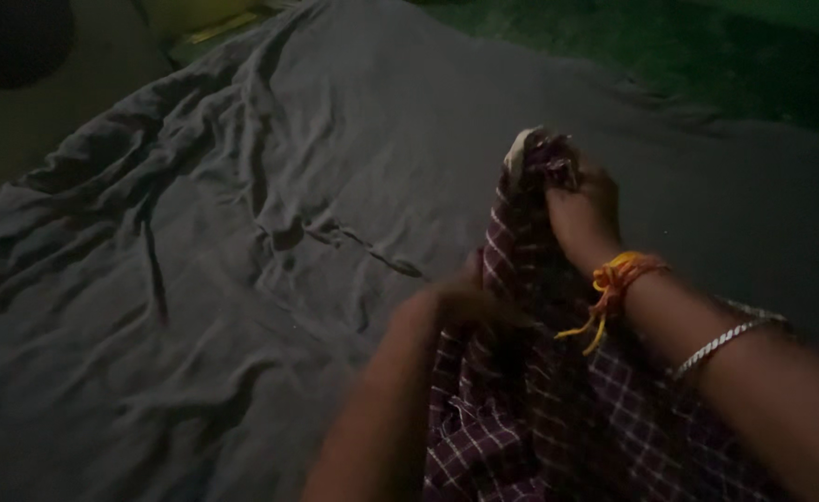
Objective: The person folds a maroon and white checkered cloth on a bed, aligning edges and making multiple folds to create a compact bundle. They then carry the folded cloth to a white metal trunk, open it, place the cloth inside, and close the trunk.
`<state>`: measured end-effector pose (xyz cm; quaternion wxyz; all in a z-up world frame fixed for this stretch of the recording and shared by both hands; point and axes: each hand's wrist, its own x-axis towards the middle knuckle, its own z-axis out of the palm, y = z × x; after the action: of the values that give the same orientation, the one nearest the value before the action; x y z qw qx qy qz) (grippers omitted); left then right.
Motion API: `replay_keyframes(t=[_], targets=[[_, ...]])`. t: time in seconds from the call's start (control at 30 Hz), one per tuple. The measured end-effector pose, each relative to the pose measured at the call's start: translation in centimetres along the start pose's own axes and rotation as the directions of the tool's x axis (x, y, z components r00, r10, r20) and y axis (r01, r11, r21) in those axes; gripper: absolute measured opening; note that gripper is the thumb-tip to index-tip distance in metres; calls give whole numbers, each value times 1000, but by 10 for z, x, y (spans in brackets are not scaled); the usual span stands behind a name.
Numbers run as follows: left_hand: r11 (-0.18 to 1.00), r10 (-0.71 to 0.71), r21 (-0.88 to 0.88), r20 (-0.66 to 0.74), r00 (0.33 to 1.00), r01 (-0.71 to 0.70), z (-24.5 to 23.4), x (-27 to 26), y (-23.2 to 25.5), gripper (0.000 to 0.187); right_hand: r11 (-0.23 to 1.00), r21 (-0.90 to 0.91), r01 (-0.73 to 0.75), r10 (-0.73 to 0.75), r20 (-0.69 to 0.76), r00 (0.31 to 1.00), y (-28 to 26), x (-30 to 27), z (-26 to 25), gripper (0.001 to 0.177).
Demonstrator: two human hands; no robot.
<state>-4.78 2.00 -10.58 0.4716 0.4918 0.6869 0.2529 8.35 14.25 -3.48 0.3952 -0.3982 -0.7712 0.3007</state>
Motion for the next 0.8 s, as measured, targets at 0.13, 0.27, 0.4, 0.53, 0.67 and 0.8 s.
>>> replay_keyframes(t=[0.13, 0.27, 0.4, 0.53, 0.67, 0.8], targets=[[930, -180, 346, 145, 973, 120, -3, -5, -9, 103, 982, 48, 181, -178, -66, 982, -9, 2, 2, 23], [798, -384, 555, 170, 908, 233, -34, -25, -24, 94, 982, 8, 190, -189, -74, 979, -12, -3, 1, 26], [768, -441, 576, 162, 883, 278, -57, -42, -29, 85, 996, -72, 59, -62, -45, 997, -14, -4, 4, 21], [728, -530, 596, 175, 830, 339, -71, -66, -50, 76, 998, 1, 57, -55, 277, 959, -16, -4, 13, 48], [642, -663, 653, 211, 718, 401, -66, -100, -89, 68, 948, -213, -237, 312, 470, 826, -12, -25, 14, 88], [619, -685, 658, 186, 705, 428, -51, -115, -110, 59, 889, -384, -249, 428, 505, 749, 0, -39, 14, 71]])
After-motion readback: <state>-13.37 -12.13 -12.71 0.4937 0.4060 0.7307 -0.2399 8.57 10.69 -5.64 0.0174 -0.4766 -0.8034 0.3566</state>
